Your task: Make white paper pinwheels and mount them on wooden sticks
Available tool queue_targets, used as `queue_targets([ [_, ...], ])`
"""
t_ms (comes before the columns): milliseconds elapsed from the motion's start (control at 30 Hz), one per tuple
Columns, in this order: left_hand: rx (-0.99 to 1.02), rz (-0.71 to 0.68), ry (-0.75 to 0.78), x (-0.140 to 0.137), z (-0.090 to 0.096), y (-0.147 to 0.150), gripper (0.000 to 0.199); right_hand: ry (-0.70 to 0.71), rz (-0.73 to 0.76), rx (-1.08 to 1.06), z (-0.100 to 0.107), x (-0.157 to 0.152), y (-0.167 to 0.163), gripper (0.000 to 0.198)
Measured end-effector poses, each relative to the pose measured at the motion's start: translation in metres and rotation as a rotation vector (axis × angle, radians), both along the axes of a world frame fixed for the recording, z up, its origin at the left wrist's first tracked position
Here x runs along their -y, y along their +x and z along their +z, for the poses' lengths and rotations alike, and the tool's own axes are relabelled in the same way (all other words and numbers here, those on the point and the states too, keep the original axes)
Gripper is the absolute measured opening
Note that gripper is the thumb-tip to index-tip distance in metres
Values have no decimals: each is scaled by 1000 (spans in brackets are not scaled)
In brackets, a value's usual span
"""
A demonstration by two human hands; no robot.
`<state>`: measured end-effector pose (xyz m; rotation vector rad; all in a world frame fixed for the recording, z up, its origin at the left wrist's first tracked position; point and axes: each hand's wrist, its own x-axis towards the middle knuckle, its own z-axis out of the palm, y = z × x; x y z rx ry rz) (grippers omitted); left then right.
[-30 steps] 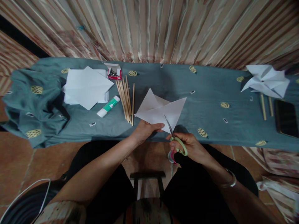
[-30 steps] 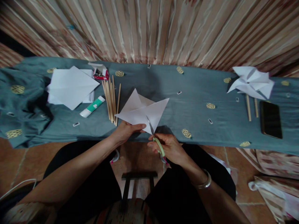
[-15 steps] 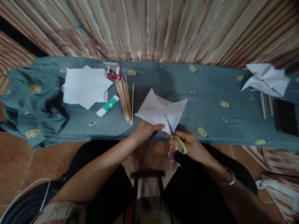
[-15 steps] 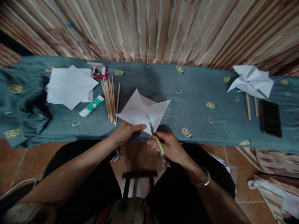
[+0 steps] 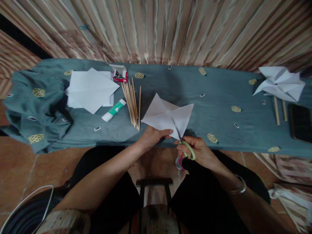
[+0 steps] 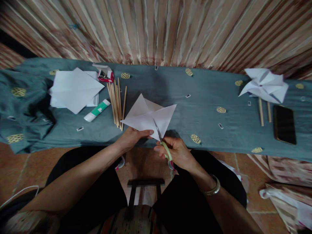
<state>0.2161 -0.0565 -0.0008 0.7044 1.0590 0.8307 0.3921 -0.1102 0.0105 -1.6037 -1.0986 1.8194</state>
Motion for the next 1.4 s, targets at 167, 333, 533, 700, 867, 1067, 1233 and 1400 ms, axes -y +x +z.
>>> queue_targets([
  [167, -17, -39, 8, 0, -2, -1, 21, 14, 13, -43, 2, -2, 0, 44],
  [333, -10, -39, -15, 0, -1, -1, 21, 24, 35, -41, 4, -4, 0, 41],
  [533, -4, -21, -23, -1, 1, -1, 23, 10, 12, -55, 7, -5, -3, 43],
  [700, -19, -42, -1, -1, -1, -1, 20, -29, -17, -72, 9, -5, -4, 45],
  [867, -19, -38, 7, 0, -1, -1, 23, -12, -12, -61, 6, -4, -2, 48],
  [1067, -35, -59, 44, 0, -1, -1, 20, 0, 17, -53, 6, -5, -1, 49],
  [1233, -43, -57, 29, 0, -1, -1, 20, 4, 23, -65, 7, -6, -2, 47],
  [1400, -74, -73, 36, 0, -2, -3, 20, 22, 15, -50, 6, -5, -2, 50],
])
